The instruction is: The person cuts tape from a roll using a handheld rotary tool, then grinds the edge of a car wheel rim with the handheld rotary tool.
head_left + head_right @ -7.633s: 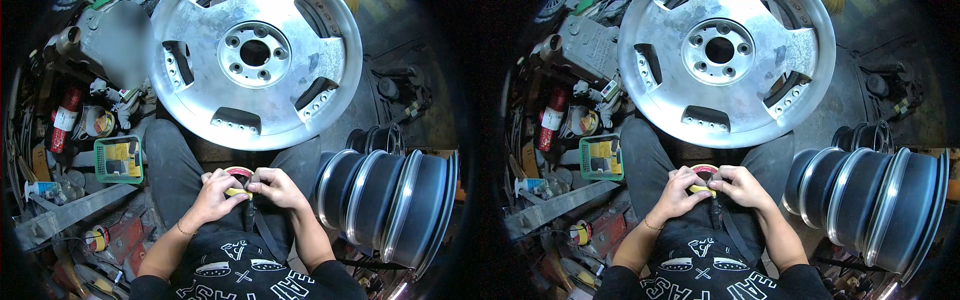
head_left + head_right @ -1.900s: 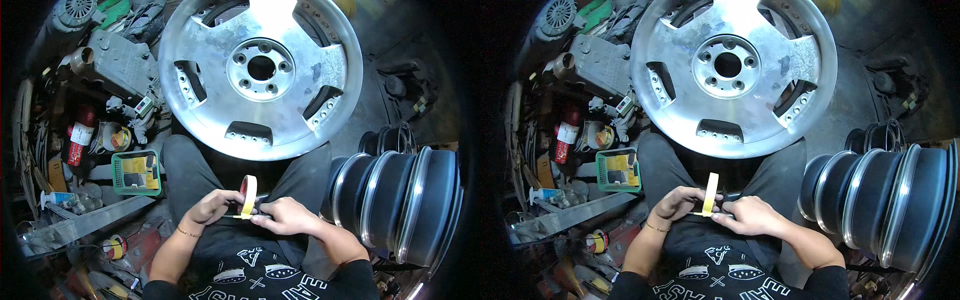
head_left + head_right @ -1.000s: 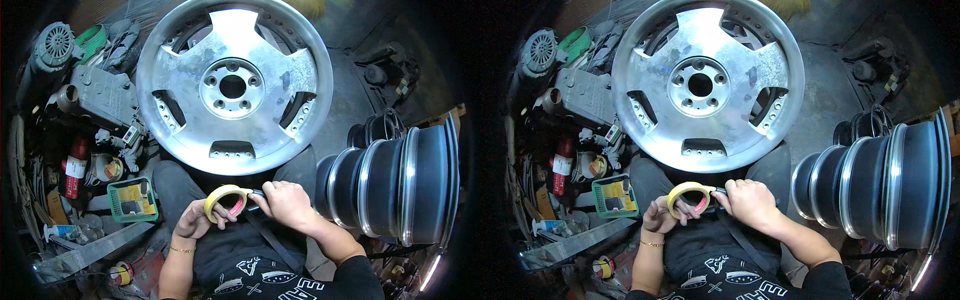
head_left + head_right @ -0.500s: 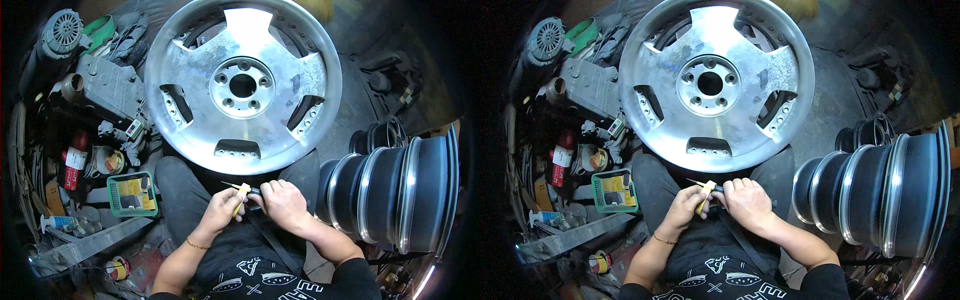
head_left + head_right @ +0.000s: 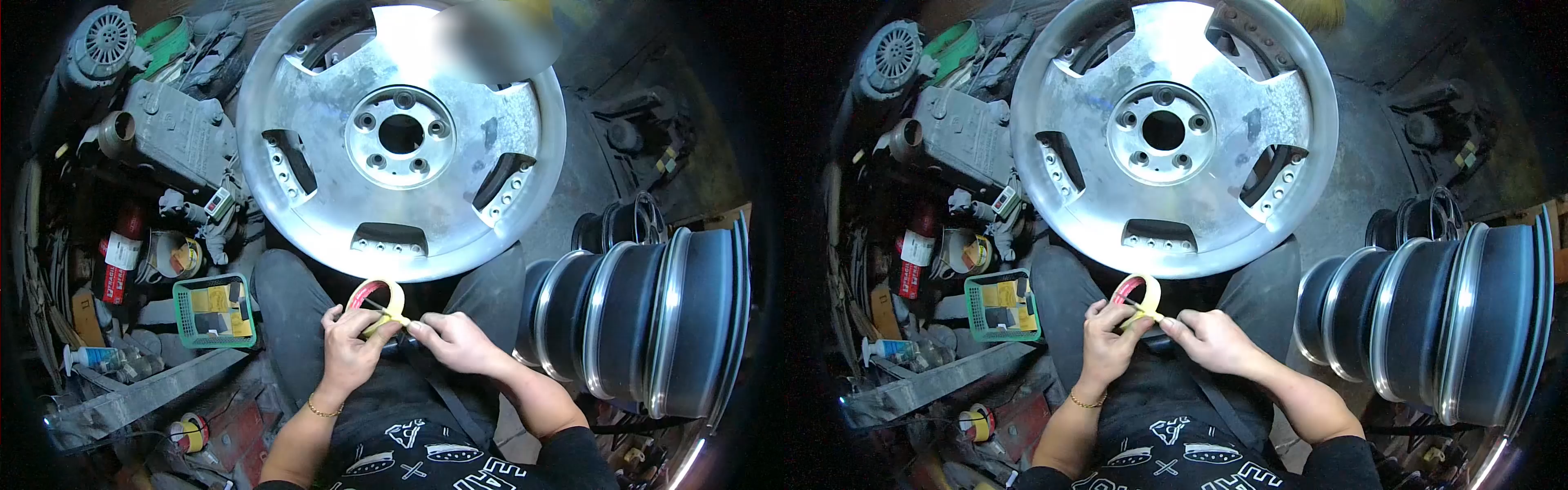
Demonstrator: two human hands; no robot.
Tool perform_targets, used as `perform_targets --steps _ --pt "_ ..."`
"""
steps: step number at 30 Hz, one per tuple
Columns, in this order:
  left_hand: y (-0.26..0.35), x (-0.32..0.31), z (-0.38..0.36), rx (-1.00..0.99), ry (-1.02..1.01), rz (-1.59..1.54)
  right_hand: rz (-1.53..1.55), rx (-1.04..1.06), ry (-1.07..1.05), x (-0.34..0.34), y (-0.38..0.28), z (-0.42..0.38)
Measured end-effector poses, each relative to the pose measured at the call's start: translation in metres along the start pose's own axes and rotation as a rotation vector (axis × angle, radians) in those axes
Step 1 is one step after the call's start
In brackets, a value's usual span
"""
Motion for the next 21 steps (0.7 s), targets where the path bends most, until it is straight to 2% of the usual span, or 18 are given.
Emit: perform_targets --steps 1,2,3,5,6,7,9,10,11,14,15,17,18,19,21 --pt "0.001 0.001 0.000 -0.028 -0.028 0.007 0.237 -0.035 -0.118 -0.013 0.006 -0.001" --pt "-0.003 0.001 -0.001 -0.059 -0.062 -0.025 0.621 -0.092 -0.216 -0.032 0.014 -0.007" --pt "-0.008 0.003 0.000 -0.057 -0.067 -0.025 0.779 -0.292 -0.373 -0.048 0.017 -0.020" --pt "0.011 0.002 -0.001 -0.300 -0.146 -0.181 1.175 -0.480 -0.641 -0.082 0.018 -0.046" --pt "0.014 -0.001 -0.002 -0.314 -0.220 -0.242 1.372 -0.534 -0.734 -0.092 0.010 -0.056" --pt "0.014 -0.004 -0.005 -0.307 -0.229 -0.243 1.382 -0.540 -0.733 -0.094 0.010 -0.059" --pt "0.012 -0.012 -0.009 -0.273 -0.269 -0.477 1.276 -0.511 -0.766 -0.090 0.010 -0.060" --pt "0.007 -0.019 -0.014 -0.267 -0.335 -0.544 1.149 -0.454 -0.731 -0.084 0.011 -0.055" --pt "0.003 -0.019 -0.014 -0.267 -0.335 -0.542 1.150 -0.453 -0.732 -0.080 0.006 -0.055" --pt "-0.003 -0.034 -0.026 -0.210 -0.648 -0.897 0.687 -0.273 -0.708 -0.070 0.007 -0.048" --pt "-0.008 -0.040 -0.030 -0.017 -0.706 -0.998 0.692 -0.273 -0.710 -0.070 0.004 -0.048" --pt "-0.011 -0.041 -0.032 -0.120 -0.859 -0.959 0.147 0.023 -0.558 -0.051 -0.014 -0.037" --pt "-0.006 -0.040 -0.031 -0.031 -0.923 -0.895 -0.020 -0.029 -0.547 -0.047 -0.014 -0.037" --pt "-0.001 -0.038 -0.031 0.056 -0.983 -0.830 -0.023 -0.029 -0.549 -0.047 -0.024 -0.039" --pt "0.006 -0.034 -0.028 -0.023 -0.960 -0.756 -0.367 -0.048 -0.400 -0.035 -0.032 -0.035"
Point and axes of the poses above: each hand's wrist, its own z-axis towards the middle knuckle, its own x-axis out of the back of the hand, y = z × x, the point moved 10 cm from there along z, towards the middle knuckle, and after that the axes turned 15 degrees about z, right-handed, at the moved point
